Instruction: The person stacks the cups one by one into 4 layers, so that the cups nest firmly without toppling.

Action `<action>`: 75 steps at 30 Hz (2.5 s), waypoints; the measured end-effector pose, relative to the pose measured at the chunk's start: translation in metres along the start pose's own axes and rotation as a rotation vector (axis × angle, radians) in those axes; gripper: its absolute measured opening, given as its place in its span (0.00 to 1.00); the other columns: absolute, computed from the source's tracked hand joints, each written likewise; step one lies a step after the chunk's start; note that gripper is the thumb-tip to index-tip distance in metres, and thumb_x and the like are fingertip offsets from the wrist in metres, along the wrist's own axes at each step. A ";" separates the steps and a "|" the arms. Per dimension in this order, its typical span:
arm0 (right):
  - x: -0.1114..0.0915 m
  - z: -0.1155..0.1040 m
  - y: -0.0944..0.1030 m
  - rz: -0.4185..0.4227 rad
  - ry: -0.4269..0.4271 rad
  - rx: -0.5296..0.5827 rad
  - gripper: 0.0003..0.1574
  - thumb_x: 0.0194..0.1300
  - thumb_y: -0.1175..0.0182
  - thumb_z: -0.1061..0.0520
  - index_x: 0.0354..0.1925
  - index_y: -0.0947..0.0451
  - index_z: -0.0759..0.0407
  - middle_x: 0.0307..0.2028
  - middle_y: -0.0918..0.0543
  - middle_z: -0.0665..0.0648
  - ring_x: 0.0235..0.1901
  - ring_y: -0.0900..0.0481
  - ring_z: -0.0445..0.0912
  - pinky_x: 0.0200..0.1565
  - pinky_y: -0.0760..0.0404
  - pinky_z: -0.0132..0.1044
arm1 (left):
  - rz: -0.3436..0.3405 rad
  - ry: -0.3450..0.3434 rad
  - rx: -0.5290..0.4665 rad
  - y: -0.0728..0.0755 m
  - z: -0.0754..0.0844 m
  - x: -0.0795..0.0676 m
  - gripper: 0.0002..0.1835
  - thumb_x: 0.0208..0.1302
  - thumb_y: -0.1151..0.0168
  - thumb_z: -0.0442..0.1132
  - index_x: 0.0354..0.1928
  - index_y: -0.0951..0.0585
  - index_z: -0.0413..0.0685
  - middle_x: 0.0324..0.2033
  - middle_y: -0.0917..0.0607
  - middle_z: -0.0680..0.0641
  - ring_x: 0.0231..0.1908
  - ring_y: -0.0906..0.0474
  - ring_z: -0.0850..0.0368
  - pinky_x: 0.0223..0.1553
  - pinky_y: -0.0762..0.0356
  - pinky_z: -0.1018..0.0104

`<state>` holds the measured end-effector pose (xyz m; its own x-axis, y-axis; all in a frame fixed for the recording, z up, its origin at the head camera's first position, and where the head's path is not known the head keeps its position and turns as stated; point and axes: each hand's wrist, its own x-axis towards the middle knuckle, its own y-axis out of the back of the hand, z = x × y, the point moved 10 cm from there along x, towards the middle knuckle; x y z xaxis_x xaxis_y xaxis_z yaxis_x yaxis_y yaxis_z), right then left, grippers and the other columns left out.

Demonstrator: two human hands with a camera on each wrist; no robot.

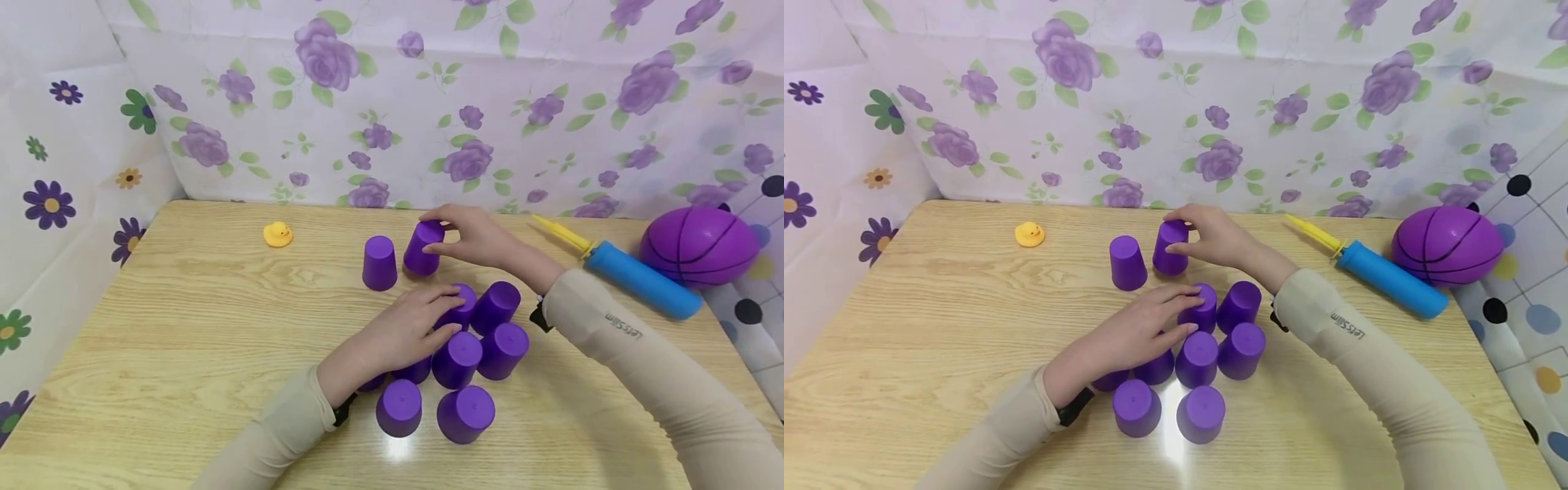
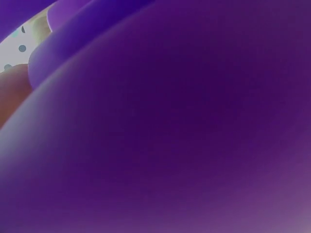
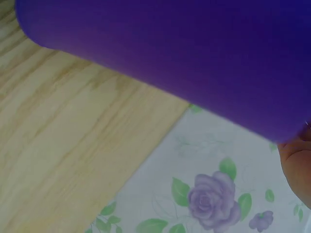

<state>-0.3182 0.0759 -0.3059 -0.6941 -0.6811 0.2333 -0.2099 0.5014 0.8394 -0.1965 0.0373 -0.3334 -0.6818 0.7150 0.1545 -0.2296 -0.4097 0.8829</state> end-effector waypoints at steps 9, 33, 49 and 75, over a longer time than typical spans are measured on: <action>0.003 0.002 -0.019 -0.055 0.015 0.000 0.31 0.55 0.32 0.51 0.54 0.26 0.64 0.50 0.21 0.57 0.47 0.22 0.46 0.49 0.20 0.38 | 0.024 -0.022 0.005 -0.004 0.001 0.017 0.23 0.69 0.49 0.42 0.62 0.31 0.38 0.63 0.31 0.41 0.64 0.36 0.50 0.66 0.39 0.61; 0.008 -0.013 -0.029 -0.117 0.003 -0.067 0.32 0.54 0.31 0.51 0.53 0.25 0.65 0.49 0.22 0.60 0.44 0.22 0.48 0.47 0.21 0.40 | -0.043 0.083 -0.159 -0.008 -0.010 0.021 0.22 0.63 0.39 0.39 0.58 0.29 0.42 0.52 0.23 0.46 0.54 0.27 0.56 0.56 0.30 0.68; -0.018 0.006 -0.035 -0.237 -0.115 0.007 0.48 0.62 0.39 0.48 0.71 0.51 0.60 0.63 0.34 0.64 0.62 0.35 0.56 0.62 0.35 0.51 | -0.015 0.080 -0.156 -0.009 -0.006 0.024 0.20 0.61 0.38 0.35 0.55 0.28 0.41 0.48 0.21 0.46 0.48 0.24 0.57 0.51 0.26 0.68; -0.092 0.054 0.004 -0.056 -0.353 0.101 0.45 0.63 0.41 0.43 0.70 0.46 0.57 0.64 0.33 0.62 0.63 0.36 0.56 0.62 0.37 0.55 | -0.045 0.153 -0.252 -0.007 -0.010 0.027 0.27 0.55 0.31 0.37 0.57 0.26 0.39 0.46 0.18 0.46 0.46 0.22 0.58 0.47 0.25 0.70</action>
<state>-0.2926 0.1691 -0.3503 -0.8706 -0.4919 -0.0100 -0.3088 0.5304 0.7895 -0.2199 0.0540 -0.3401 -0.7595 0.6498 0.0319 -0.4141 -0.5207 0.7466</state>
